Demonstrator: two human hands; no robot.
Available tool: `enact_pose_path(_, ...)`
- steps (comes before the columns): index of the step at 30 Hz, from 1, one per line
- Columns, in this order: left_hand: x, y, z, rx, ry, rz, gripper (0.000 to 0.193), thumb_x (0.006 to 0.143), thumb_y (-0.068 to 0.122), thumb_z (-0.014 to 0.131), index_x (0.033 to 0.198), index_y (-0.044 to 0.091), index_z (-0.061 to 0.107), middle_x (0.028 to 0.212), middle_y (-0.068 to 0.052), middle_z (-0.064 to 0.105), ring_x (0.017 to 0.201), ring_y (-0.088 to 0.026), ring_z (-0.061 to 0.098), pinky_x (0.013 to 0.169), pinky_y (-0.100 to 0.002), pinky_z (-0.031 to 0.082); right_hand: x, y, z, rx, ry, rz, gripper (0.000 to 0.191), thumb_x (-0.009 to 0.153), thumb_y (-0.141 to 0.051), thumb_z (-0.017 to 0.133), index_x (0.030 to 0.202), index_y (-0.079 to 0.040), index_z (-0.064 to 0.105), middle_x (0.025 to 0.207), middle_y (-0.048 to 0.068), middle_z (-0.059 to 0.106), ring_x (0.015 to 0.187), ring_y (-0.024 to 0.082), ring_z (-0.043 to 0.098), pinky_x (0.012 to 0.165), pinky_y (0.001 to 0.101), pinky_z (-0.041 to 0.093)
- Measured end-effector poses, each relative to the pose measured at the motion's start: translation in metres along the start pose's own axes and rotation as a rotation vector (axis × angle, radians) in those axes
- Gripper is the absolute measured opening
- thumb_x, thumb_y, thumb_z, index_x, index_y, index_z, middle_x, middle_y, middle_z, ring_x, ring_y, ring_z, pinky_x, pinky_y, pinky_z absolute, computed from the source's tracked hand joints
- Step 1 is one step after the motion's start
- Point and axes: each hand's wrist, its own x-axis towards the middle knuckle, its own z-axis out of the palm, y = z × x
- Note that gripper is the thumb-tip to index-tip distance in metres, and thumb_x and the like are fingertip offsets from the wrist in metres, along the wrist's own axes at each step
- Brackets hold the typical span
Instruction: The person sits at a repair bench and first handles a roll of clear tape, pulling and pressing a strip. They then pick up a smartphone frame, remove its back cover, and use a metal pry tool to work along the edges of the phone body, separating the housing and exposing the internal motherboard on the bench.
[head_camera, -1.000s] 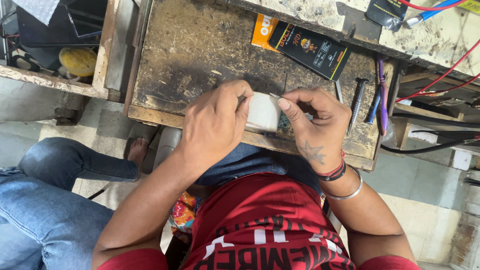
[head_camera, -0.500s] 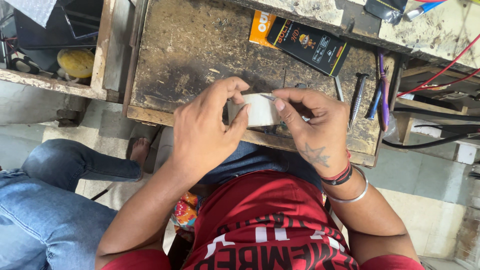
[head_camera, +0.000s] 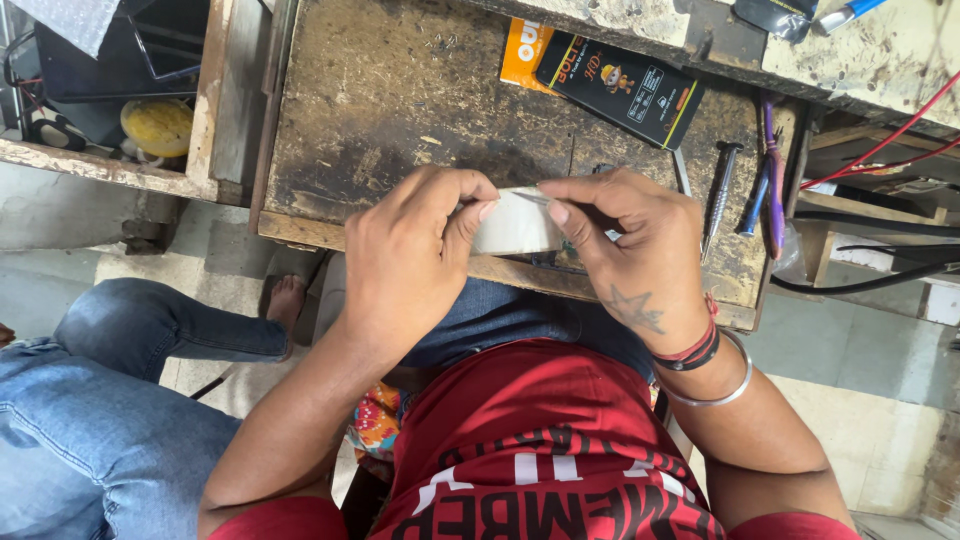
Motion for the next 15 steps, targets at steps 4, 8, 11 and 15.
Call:
enact_pose_path(4, 0.001, 0.002, 0.0, 0.001, -0.001, 0.018, 0.013, 0.099, 0.019, 0.074, 0.108, 0.011, 0.068, 0.099, -0.003, 0.072, 0.082, -0.025, 0.074, 0.068, -0.038, 0.057, -0.001, -0.003, -0.004, 0.021, -0.015, 0.008, 0.016, 0.092, -0.005, 0.081, 0.107, -0.004, 0.078, 0.093, 0.01, 0.077, 0.082, 0.015, 0.076, 0.071, 0.0258, 0.058)
enact_pose_path(8, 0.002, 0.004, -0.003, -0.004, -0.019, 0.046, 0.03, 0.093, 0.021, 0.075, 0.121, 0.01, 0.069, 0.097, -0.005, 0.072, 0.081, -0.025, 0.073, 0.067, -0.039, 0.057, -0.001, -0.004, -0.007, 0.034, -0.028, 0.027, 0.014, 0.091, -0.004, 0.081, 0.106, -0.004, 0.079, 0.092, 0.01, 0.078, 0.079, 0.014, 0.076, 0.069, 0.025, 0.058)
enact_pose_path(11, 0.006, 0.005, -0.003, -0.014, -0.064, 0.027, 0.025, 0.091, 0.02, 0.077, 0.113, 0.012, 0.072, 0.095, -0.004, 0.072, 0.079, -0.024, 0.074, 0.065, -0.038, 0.057, -0.001, -0.004, -0.008, 0.056, -0.028, 0.026, 0.014, 0.092, -0.005, 0.081, 0.106, -0.003, 0.078, 0.093, 0.01, 0.078, 0.079, 0.013, 0.076, 0.069, 0.0244, 0.058)
enact_pose_path(15, 0.006, 0.011, -0.001, 0.004, -0.045, 0.028, 0.011, 0.094, 0.016, 0.077, 0.103, 0.012, 0.072, 0.096, -0.004, 0.073, 0.079, -0.024, 0.074, 0.066, -0.037, 0.057, -0.003, -0.005, -0.013, 0.083, -0.043, 0.054, 0.014, 0.092, -0.005, 0.081, 0.105, -0.002, 0.078, 0.092, 0.009, 0.078, 0.079, 0.012, 0.076, 0.07, 0.0235, 0.059)
